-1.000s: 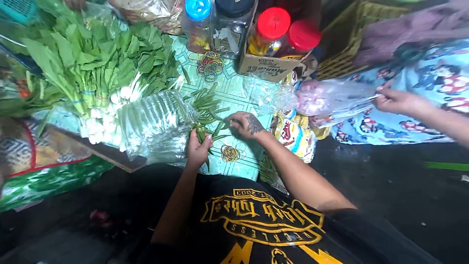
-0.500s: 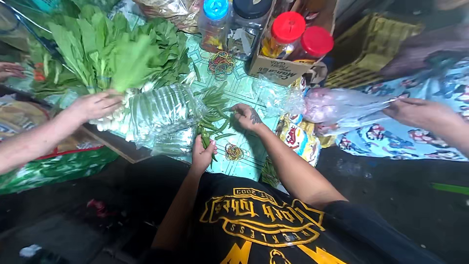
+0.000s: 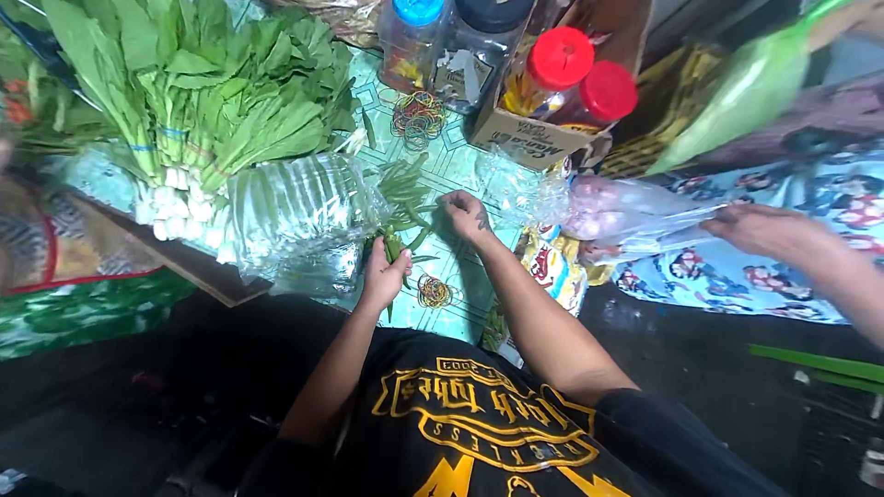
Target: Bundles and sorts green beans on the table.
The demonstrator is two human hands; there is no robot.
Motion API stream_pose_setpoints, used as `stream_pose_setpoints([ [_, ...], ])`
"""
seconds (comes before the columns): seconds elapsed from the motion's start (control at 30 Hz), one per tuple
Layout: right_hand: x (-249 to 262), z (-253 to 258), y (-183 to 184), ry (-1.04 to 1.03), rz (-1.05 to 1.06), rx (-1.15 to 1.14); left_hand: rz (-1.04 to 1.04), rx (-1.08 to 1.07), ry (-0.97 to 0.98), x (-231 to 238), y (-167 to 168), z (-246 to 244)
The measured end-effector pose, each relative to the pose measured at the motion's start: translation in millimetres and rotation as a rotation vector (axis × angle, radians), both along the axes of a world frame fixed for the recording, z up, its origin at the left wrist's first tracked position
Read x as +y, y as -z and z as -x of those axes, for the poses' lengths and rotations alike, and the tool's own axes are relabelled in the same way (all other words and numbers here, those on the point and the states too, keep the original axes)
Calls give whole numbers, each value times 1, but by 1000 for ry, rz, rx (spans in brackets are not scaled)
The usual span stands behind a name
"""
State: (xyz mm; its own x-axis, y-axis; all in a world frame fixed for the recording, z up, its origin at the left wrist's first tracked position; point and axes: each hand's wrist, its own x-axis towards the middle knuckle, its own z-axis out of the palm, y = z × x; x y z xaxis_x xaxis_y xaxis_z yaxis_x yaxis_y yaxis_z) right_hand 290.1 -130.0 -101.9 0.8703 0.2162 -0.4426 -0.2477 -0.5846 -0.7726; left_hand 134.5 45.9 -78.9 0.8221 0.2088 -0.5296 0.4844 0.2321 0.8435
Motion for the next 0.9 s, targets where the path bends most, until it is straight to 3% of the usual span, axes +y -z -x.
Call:
stream_pose_setpoints([
  [0.17,12,-1,-3,589,-469,504,43,3,-41,7,5,-7],
  [0.23,13,1,-1,658,-535,565,53,15,-58,8,5,-10],
  [0.4,6,14,-6,411,-376,344,65,7,-49,8,1,-13],
  [0.53,-11,28,-33,-107,-284,55,-169,-100,111,9,4,-13],
  [0.6,-5,32,-49,-287,-284,-23,-179,-134,216,8,4,-15],
  [0.73,8,50,-69,-257,-256,-135,15,-153,308,-6,-2,-18],
  [0.9,7,76,-74,-131,-285,-185,-113,-205,393,-7,-3,-13],
])
